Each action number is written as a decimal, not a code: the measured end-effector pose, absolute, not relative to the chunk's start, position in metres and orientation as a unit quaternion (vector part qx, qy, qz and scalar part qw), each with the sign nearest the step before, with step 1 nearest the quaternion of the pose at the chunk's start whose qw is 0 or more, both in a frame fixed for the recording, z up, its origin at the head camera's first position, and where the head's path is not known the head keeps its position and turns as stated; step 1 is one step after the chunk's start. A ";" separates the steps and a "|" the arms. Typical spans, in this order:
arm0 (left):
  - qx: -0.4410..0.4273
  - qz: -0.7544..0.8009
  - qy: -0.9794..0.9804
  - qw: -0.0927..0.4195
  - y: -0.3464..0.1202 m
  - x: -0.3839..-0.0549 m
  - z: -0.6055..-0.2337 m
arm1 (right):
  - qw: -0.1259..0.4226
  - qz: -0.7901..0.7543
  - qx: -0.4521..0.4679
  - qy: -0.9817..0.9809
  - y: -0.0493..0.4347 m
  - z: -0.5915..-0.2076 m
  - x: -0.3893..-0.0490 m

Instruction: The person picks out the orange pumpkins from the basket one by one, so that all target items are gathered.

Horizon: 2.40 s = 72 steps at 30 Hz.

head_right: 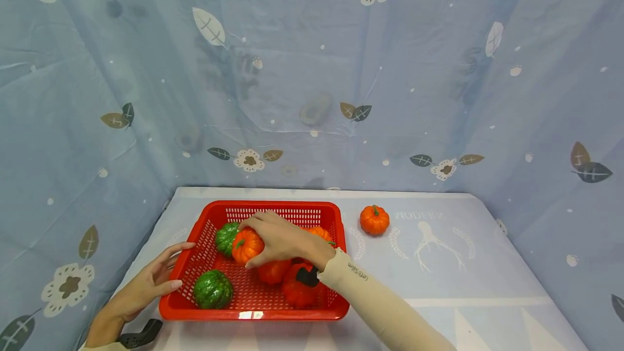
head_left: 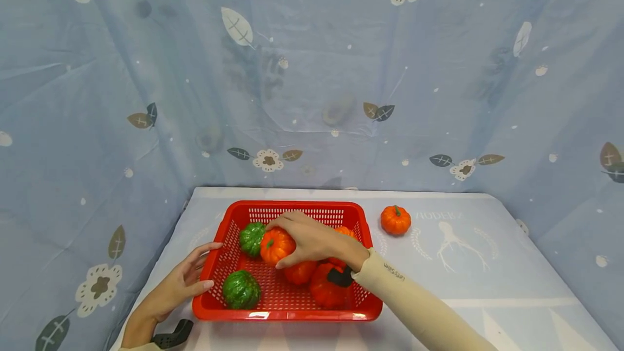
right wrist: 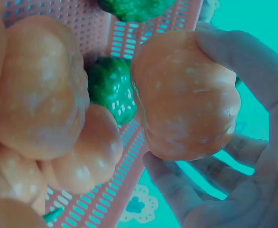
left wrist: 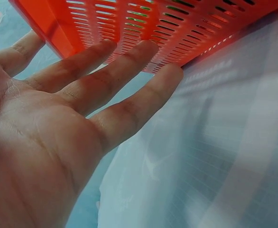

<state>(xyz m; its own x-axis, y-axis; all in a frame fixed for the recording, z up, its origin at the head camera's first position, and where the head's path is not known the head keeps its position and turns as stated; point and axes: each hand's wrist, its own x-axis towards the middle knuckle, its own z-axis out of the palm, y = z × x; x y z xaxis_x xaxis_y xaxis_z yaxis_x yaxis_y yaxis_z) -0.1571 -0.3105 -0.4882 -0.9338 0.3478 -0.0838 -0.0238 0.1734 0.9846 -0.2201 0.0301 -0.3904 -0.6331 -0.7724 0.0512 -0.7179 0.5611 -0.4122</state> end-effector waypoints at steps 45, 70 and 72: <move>0.127 0.638 0.748 0.133 -0.309 -0.157 -0.489 | -0.026 -0.337 -0.315 0.887 0.172 -0.384 -0.222; 0.127 0.632 0.752 0.137 -0.309 -0.156 -0.488 | -0.058 -0.349 -0.182 0.917 0.270 -0.401 -0.220; 0.121 0.631 0.753 0.139 -0.309 -0.156 -0.488 | -0.059 -0.350 -0.174 0.919 0.279 -0.405 -0.222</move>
<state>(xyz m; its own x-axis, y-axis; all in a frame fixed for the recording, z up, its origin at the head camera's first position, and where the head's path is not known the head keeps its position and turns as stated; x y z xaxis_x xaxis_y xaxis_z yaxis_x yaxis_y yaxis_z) -0.1559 -0.3091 -0.4876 -0.9324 0.3569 -0.0566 0.0068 0.1738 0.9848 -0.2215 0.2786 -0.4045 -0.9323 -0.2784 0.2308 -0.3614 0.6950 -0.6216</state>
